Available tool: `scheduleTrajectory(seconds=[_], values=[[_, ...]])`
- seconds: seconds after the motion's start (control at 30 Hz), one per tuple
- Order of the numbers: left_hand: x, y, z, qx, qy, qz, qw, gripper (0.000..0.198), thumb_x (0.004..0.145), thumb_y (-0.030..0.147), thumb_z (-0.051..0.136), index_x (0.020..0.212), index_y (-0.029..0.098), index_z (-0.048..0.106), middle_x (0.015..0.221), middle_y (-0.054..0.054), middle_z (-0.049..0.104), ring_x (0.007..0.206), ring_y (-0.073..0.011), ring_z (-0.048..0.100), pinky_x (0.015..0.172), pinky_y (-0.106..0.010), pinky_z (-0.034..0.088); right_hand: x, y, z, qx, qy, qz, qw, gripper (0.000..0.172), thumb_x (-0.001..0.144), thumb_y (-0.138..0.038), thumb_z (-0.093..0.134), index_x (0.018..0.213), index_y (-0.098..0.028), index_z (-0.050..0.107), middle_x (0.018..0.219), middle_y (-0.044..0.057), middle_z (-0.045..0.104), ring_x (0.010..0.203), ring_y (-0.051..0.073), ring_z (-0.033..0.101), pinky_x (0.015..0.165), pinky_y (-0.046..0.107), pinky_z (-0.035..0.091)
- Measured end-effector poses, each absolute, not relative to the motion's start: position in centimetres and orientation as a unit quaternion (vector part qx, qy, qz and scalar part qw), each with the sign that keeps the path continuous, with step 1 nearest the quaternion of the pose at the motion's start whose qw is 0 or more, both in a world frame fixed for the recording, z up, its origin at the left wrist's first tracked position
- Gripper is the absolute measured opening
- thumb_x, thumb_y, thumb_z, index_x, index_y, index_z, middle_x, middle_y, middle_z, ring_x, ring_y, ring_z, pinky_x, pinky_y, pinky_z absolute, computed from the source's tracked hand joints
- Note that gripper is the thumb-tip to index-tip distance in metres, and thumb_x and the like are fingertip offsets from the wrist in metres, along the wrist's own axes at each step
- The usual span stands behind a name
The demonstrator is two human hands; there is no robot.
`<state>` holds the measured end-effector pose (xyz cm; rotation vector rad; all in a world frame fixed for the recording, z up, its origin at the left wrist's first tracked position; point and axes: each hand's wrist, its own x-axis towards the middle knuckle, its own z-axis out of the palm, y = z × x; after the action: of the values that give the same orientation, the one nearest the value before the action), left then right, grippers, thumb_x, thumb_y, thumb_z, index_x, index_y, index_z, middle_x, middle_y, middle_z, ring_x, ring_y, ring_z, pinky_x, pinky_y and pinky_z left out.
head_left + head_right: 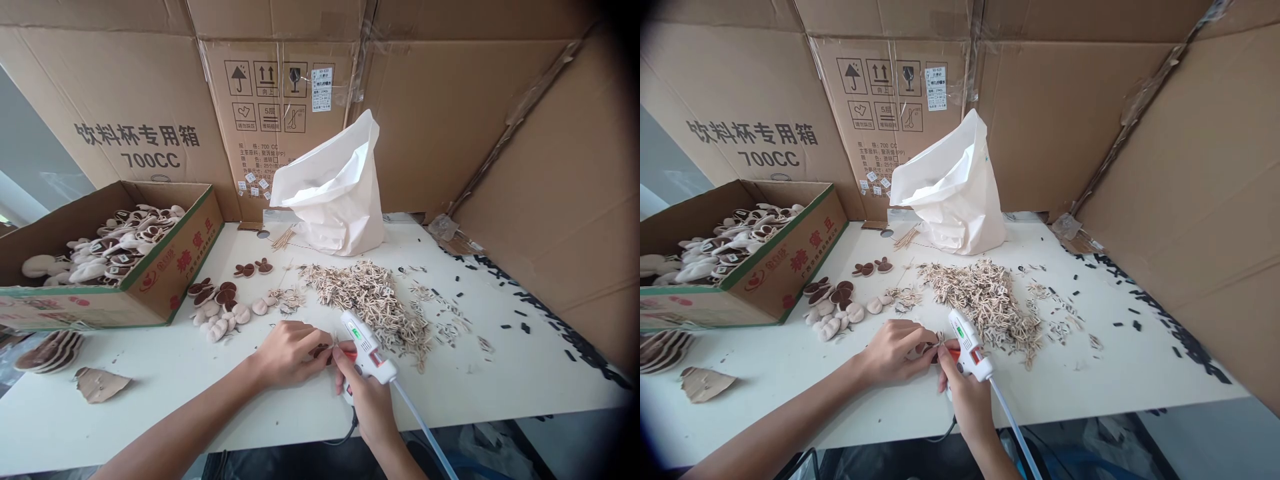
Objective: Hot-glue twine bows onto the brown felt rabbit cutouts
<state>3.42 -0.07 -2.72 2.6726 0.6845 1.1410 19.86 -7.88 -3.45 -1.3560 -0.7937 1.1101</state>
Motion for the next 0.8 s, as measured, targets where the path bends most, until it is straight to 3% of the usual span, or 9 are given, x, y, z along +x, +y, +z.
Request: scheduleTrajectory(seconds=[0.8], values=[[3.45, 0.25, -2.47, 0.894, 0.216, 0.386, 0.065, 0.01, 0.101, 0.023, 0.06, 0.102, 0.017, 0.068, 0.064, 0.001, 0.066, 0.051, -0.0112, 0.057, 0.048, -0.024, 0.04, 19.8, -7.84, -3.86, -0.584, -0.35, 0.459, 0.57, 0.044, 0.081, -0.062, 0.079, 0.09, -0.02, 0.069, 0.05, -0.005, 0.052, 0.046, 0.016, 0.05, 0.048, 0.028, 0.041]])
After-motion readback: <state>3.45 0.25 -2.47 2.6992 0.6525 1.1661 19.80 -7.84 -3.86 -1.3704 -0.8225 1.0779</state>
